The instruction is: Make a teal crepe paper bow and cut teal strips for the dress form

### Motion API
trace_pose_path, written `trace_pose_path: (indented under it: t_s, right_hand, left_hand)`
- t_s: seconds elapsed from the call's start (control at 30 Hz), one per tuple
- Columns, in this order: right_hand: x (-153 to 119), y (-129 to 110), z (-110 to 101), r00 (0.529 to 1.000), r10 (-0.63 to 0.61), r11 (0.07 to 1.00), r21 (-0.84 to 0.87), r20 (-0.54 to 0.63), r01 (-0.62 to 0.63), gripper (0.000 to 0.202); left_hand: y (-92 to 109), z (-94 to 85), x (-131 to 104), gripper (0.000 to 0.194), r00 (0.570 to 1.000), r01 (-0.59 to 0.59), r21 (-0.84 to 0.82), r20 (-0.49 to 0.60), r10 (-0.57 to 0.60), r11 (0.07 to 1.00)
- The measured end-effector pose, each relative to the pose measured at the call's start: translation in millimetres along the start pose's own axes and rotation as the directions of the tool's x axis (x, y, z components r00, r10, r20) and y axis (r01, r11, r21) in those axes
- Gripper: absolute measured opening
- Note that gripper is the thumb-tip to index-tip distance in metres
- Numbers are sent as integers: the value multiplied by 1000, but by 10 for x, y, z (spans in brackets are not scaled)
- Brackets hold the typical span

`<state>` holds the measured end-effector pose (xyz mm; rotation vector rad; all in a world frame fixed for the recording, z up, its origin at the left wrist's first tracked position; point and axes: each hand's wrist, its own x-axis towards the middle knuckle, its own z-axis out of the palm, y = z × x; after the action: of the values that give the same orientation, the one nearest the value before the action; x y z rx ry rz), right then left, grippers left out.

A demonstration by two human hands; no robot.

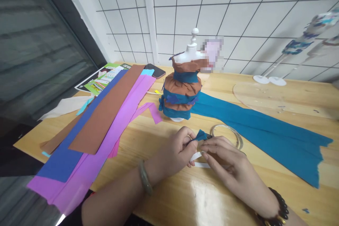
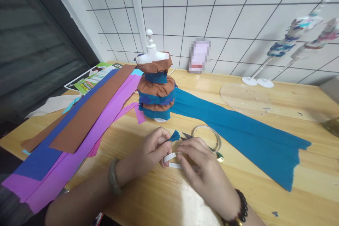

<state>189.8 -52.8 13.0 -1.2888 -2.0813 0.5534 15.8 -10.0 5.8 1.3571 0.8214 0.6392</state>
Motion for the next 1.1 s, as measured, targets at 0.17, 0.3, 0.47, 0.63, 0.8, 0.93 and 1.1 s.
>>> trace_pose_path:
  t_s: [0.17,0.3,0.47,0.63,0.8,0.93,1.1]
  right_hand:
    - [15,-8,0,1000,16,999,35,27,-17,15]
    - [16,-8,3,1000,0,999,36,26,-1,15]
    - [4,-5,9,996,62,997,30,67,-64,14]
    - [-3,-23,31,986,126,992,-19,113,-125,15]
    - [0,-26,51,986,133,991,-44,97,-129,16]
    - [-13,-5,57,988,130,992,-9,88,-129,16]
    - [-21,-1,63,982,172,985,4,76,-173,15]
  left_hand:
    - [27,-9,-3,15,1000,-7,77,-10,8,997]
    - [34,-22,-1,16,1000,0,122,-28,3,993]
    - [0,-17,-6,17,997,15,168,-73,-3,986]
    - [-23,-5,-6,20,997,36,119,-71,-28,992]
    - [-24,-4,20,21,998,64,-12,-6,-64,998]
    - [-20,-8,47,21,995,94,-155,45,-88,983]
    - [-12,-9,74,21,990,110,-250,109,-85,962]
